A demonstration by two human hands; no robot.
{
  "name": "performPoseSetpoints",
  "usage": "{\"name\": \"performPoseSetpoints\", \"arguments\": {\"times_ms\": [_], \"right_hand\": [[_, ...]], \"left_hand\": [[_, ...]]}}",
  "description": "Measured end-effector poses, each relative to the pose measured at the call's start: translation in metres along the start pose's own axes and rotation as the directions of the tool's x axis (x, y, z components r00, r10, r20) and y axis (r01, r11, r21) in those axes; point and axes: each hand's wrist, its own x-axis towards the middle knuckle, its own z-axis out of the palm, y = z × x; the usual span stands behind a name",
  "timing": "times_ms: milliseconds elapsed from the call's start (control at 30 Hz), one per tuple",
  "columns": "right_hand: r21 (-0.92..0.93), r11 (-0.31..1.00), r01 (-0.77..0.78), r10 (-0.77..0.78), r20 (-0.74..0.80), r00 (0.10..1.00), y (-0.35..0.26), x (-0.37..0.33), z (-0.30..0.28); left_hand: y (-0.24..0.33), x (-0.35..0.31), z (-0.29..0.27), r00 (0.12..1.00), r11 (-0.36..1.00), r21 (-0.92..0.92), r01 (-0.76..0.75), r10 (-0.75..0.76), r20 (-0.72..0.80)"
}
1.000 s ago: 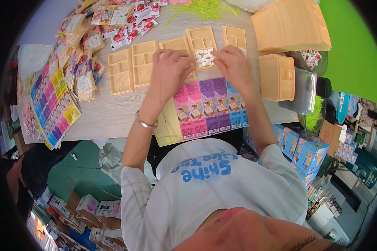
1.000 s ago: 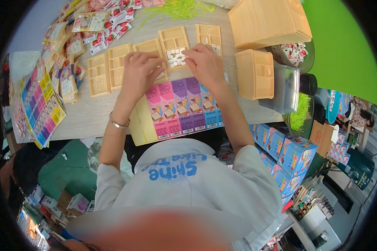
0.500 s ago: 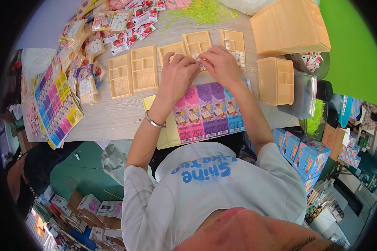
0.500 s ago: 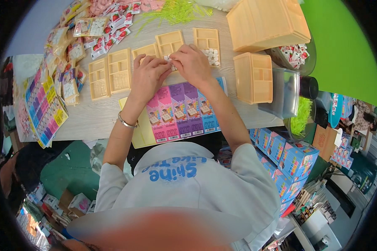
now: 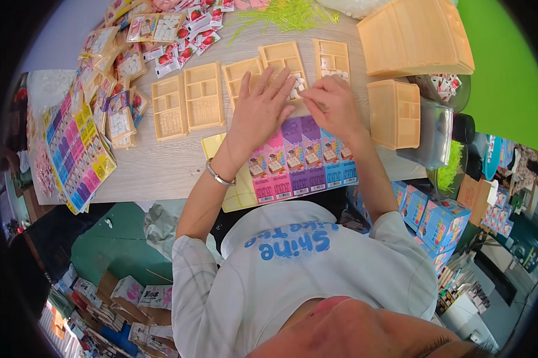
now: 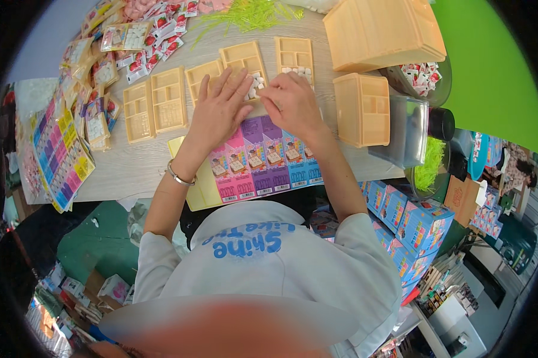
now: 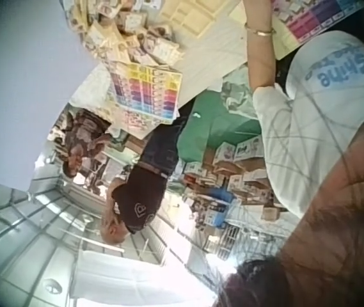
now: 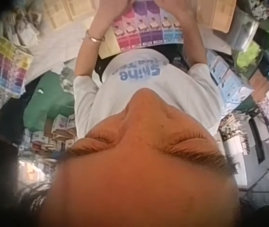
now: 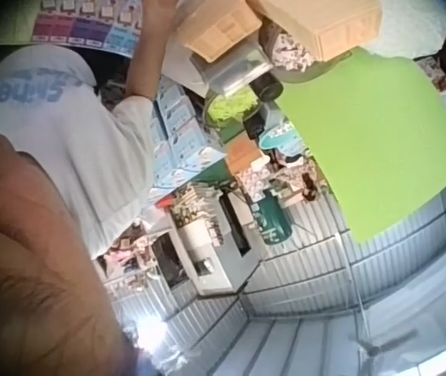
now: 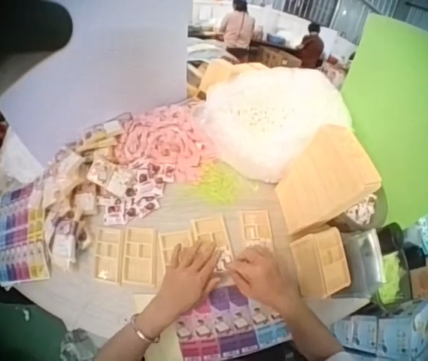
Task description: Manually packaging small white blocks into plastic trays and then into decorative bags.
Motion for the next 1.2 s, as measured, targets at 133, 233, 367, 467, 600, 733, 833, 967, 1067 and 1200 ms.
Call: {"name": "performPoseSetpoints", "arguments": {"times_ms": [133,233,367,467,600,733,833,967,1067,1200], "right_hand": [[-0.106,0.993,0.052,-0.049,0.036,0.998,0.001,-0.011,0.008],[-0.126,0.992,0.032,-0.033,0.0,0.999,-0.004,-0.013,0.009],[-0.156,0.988,0.006,-0.005,0.006,1.0,-0.005,-0.012,0.013],[-0.098,0.994,-0.037,0.03,-0.066,0.997,-0.003,-0.014,0.012],[-0.142,0.99,0.004,-0.006,-0.009,1.0,-0.004,-0.015,0.014],[-0.129,0.992,0.0,0.003,0.025,1.0,-0.006,-0.012,0.01],[0.101,0.995,0.025,-0.006,-0.177,0.984,0.003,0.01,-0.004],[-0.209,0.977,0.05,-0.164,-0.575,0.801,0.043,0.109,-0.031],[0.275,0.959,-0.066,0.229,-0.616,0.754,0.076,0.203,-0.06],[-0.45,0.655,-0.608,0.502,-0.343,0.794,0.161,0.308,-0.071]], "left_hand": [[0.002,-0.003,0.005,0.993,0.997,0.072,0.013,-0.022,0.118],[0.003,-0.003,0.004,0.991,0.999,0.033,0.024,-0.028,0.131],[0.002,-0.004,0.001,0.999,0.999,0.025,-0.021,0.019,0.048],[0.008,-0.005,-0.008,0.999,0.999,-0.009,-0.031,0.032,0.03],[0.008,-0.009,-0.004,0.999,0.997,-0.064,-0.043,0.042,-0.013],[0.005,-0.011,-0.003,0.998,0.996,-0.063,-0.057,0.054,-0.044],[0.008,-0.009,-0.009,0.999,0.998,-0.063,-0.026,0.029,0.043],[0.011,-0.008,-0.007,0.997,0.996,-0.034,-0.082,0.083,0.002],[0.01,-0.007,0.003,0.995,0.995,-0.015,-0.094,0.095,0.021],[0.013,-0.008,-0.012,0.999,0.993,-0.113,-0.037,0.036,-0.013]]}}
